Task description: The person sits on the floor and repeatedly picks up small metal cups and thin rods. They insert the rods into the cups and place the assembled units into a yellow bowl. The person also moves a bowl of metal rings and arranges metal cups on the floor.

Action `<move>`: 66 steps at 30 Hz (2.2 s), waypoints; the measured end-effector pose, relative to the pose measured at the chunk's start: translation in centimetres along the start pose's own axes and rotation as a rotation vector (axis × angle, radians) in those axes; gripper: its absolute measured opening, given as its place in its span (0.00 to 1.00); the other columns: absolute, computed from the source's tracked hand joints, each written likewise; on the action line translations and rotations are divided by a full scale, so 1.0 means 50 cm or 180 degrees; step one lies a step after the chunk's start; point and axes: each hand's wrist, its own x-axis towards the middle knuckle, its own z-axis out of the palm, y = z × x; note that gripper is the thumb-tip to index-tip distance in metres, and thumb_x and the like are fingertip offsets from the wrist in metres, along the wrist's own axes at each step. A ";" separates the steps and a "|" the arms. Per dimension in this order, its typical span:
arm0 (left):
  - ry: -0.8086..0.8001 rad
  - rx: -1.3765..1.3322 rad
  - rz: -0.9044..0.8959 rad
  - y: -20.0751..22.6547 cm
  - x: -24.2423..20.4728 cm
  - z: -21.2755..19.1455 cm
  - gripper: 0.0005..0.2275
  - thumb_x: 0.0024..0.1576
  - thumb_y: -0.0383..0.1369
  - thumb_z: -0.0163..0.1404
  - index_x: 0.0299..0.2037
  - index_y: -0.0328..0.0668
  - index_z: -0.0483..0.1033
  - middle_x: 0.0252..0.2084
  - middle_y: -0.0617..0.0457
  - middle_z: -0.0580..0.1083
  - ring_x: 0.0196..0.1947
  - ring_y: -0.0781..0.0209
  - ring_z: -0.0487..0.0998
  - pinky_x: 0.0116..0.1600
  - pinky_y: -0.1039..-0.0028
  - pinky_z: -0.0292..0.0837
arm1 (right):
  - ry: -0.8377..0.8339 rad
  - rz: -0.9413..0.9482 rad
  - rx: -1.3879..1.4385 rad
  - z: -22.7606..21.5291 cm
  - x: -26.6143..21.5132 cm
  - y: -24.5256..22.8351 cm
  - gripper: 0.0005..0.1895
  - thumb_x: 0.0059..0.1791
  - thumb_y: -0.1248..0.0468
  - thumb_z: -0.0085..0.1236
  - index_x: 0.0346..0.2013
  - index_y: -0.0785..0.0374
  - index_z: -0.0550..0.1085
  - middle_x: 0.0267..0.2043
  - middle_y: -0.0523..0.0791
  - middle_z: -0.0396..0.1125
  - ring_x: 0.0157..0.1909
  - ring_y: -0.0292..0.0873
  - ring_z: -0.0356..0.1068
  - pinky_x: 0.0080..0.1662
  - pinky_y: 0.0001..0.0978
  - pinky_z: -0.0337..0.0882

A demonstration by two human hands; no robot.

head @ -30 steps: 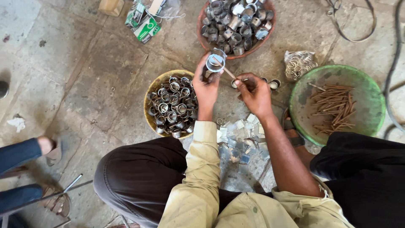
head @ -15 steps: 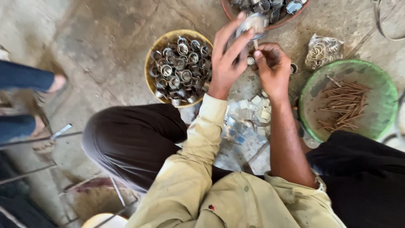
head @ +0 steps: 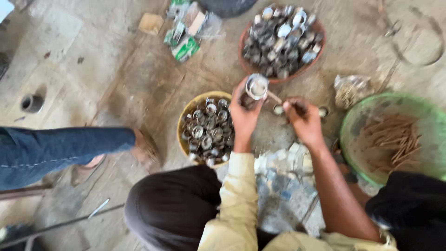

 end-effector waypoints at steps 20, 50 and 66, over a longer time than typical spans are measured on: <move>-0.0156 -0.0663 -0.0510 -0.017 -0.007 0.015 0.28 0.55 0.19 0.61 0.66 0.33 0.68 0.58 0.49 0.76 0.55 0.64 0.79 0.60 0.73 0.78 | 0.0179 -0.0163 -0.0208 -0.012 -0.010 -0.046 0.08 0.56 0.65 0.59 0.42 0.70 0.80 0.24 0.36 0.65 0.26 0.26 0.58 0.29 0.21 0.59; -0.0367 0.1392 0.0114 -0.104 -0.076 0.094 0.29 0.43 0.23 0.64 0.59 0.39 0.73 0.56 0.36 0.72 0.60 0.36 0.71 0.65 0.58 0.66 | 0.0299 0.0427 -0.0859 -0.028 0.014 0.065 0.10 0.55 0.66 0.62 0.43 0.71 0.74 0.30 0.49 0.74 0.30 0.35 0.72 0.32 0.28 0.71; 0.0289 0.4078 -0.2582 -0.406 0.020 -0.233 0.28 0.41 0.39 0.68 0.53 0.47 0.75 0.53 0.49 0.75 0.55 0.48 0.76 0.55 0.52 0.73 | 0.0856 0.1333 0.0084 -0.320 0.008 0.416 0.13 0.58 0.63 0.58 0.56 0.65 0.71 0.44 0.46 0.73 0.39 0.40 0.75 0.38 0.31 0.77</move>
